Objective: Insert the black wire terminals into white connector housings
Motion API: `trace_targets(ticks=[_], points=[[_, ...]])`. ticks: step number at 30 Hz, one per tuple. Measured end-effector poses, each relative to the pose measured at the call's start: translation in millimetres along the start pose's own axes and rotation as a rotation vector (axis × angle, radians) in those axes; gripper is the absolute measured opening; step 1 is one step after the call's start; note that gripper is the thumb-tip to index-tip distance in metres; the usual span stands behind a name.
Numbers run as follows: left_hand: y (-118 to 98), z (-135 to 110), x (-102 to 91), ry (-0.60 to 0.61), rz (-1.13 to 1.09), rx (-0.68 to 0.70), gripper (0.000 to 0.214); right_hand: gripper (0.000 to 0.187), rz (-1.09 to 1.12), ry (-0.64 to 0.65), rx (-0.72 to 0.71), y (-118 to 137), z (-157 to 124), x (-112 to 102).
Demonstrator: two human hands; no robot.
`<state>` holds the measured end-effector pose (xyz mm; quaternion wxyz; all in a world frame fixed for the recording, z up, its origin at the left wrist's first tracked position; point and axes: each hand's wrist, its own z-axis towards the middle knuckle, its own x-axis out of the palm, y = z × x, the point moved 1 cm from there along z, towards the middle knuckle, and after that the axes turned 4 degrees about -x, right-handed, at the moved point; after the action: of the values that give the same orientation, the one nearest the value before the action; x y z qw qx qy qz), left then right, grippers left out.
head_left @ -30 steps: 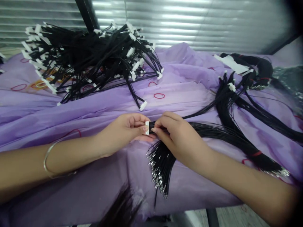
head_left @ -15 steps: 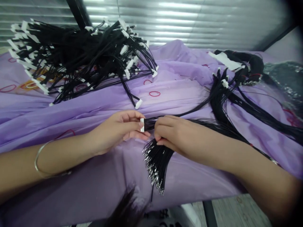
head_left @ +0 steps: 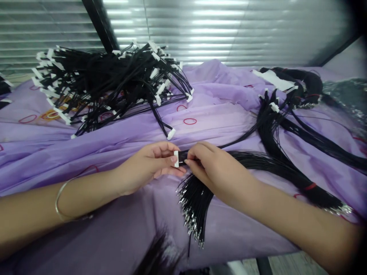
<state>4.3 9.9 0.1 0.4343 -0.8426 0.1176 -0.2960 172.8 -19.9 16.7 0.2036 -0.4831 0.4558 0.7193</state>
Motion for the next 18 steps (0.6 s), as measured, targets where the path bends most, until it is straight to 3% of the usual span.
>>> trace_targets(ticks=[9, 14, 17, 18], points=[[-2, 0, 0.5, -0.037, -0.001, -0.021, 0.011, 0.007, 0.093, -0.037, 0.100, 0, 2, 8], [-1, 0, -0.2, -0.030, 0.035, -0.001, 0.007, 0.012, 0.045, -0.077, -0.046, 4, 4, 10], [0, -2, 1.3, -0.040, 0.047, 0.065, 0.011, 0.008, -0.018, -0.153, -0.137, -1, 2, -2], [0, -4, 2.6, -0.037, 0.063, 0.101, 0.012, 0.016, -0.064, -0.185, -0.155, -3, 1, -9]])
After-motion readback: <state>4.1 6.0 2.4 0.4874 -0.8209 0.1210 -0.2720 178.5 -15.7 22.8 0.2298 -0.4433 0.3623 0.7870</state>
